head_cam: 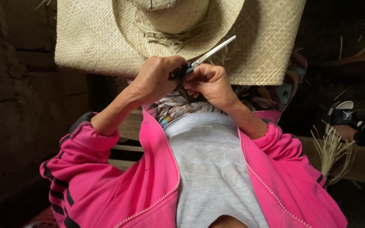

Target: Trimming excess straw fibers from the brim of a woven hat using scissors

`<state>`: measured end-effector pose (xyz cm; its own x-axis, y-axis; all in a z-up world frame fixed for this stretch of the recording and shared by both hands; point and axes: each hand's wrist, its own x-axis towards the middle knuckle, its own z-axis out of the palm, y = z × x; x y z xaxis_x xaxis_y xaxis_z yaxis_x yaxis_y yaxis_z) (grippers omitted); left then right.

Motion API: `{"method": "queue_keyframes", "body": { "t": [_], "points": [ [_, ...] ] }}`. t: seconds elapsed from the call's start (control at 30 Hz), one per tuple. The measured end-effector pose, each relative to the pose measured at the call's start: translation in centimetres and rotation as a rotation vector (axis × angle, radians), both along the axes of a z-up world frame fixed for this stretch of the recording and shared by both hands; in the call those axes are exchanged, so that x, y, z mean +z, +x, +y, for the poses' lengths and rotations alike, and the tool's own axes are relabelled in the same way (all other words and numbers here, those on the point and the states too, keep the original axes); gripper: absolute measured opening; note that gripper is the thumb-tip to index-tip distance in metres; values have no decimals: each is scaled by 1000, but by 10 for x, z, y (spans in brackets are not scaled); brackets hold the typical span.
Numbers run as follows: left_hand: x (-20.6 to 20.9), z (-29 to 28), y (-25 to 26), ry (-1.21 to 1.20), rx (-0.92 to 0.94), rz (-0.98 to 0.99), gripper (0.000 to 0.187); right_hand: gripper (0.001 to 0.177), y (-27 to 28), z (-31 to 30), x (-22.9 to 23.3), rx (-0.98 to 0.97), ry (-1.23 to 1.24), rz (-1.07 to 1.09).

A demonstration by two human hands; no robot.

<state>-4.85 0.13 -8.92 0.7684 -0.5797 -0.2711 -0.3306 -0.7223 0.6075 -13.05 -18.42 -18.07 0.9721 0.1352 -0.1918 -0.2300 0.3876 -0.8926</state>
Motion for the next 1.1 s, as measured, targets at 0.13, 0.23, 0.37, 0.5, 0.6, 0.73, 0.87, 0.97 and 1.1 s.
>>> {"method": "queue_keyframes", "body": {
  "t": [0.13, 0.23, 0.37, 0.5, 0.6, 0.73, 0.87, 0.97, 1.1],
  "points": [
    [2, -2, 2, 26, -2, 8, 44, 15, 2, 1, 5, -37, -13, 3],
    [3, -5, 4, -55, 27, 61, 45, 13, 3, 0, 11, -83, -40, -26],
    [14, -9, 5, -88, 26, -14, 45, 11, 5, -7, 26, -114, -102, -32],
    [39, 0, 22, -234, -126, -250, 42, 3, 7, -28, 58, -110, -340, -94],
    [46, 11, 35, -234, -113, -434, 28, 5, 3, -43, 42, -211, -341, -36],
    [-2, 23, 34, 43, 65, -682, 27, 5, -1, -52, 27, -276, -383, 16],
    [-45, 1, -2, -198, 241, -784, 37, 11, -3, -52, 16, -391, -410, -60],
    [-74, -18, -33, -385, 392, -774, 50, 14, -1, -50, 18, -426, -471, -133],
    [-108, -23, -38, -420, 439, -703, 61, 19, 9, -40, 14, -268, -594, -98]
  ]
}}
